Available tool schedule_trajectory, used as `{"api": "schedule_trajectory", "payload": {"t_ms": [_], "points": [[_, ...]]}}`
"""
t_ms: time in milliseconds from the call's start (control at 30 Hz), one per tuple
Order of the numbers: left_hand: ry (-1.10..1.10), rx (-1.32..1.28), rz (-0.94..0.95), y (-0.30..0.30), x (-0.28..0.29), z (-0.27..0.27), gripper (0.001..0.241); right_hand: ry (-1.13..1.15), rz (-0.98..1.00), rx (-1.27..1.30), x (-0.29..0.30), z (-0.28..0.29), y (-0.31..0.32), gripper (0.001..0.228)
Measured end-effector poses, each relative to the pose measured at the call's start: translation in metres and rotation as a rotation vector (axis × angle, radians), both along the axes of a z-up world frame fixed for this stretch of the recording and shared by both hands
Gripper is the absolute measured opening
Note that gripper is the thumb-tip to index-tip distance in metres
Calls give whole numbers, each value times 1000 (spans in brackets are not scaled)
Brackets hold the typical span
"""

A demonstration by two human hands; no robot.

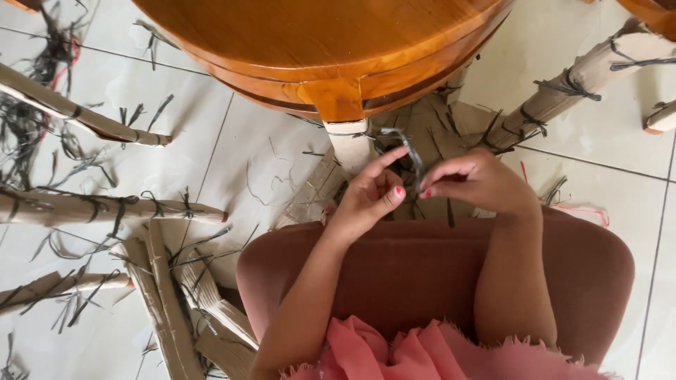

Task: Wrapping wooden table legs with protective cardboard strips and securing them with wire

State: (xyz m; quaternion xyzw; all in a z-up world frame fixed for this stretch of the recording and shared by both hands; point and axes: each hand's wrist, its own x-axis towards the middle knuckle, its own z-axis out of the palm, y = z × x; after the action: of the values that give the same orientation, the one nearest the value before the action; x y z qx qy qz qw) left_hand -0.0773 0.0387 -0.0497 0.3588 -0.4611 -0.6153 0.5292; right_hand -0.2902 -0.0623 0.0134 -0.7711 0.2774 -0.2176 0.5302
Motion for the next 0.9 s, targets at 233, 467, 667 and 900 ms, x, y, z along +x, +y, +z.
{"api": "schedule_trajectory", "payload": {"t_ms": [233,467,667,900], "points": [[-88,-245,401,7,-14,0,5,230,19,9,1,-26,15,11],[-61,-260,535,3,15,-15,14,372,-123,56,-26,-48,-3,15],[-129,-266,451,1,29,2,15,566,-319,89,-37,-57,-16,15],[-215,-280,319,1,58,14,9,659,-470,-47,-63,-137,-48,15]]}}
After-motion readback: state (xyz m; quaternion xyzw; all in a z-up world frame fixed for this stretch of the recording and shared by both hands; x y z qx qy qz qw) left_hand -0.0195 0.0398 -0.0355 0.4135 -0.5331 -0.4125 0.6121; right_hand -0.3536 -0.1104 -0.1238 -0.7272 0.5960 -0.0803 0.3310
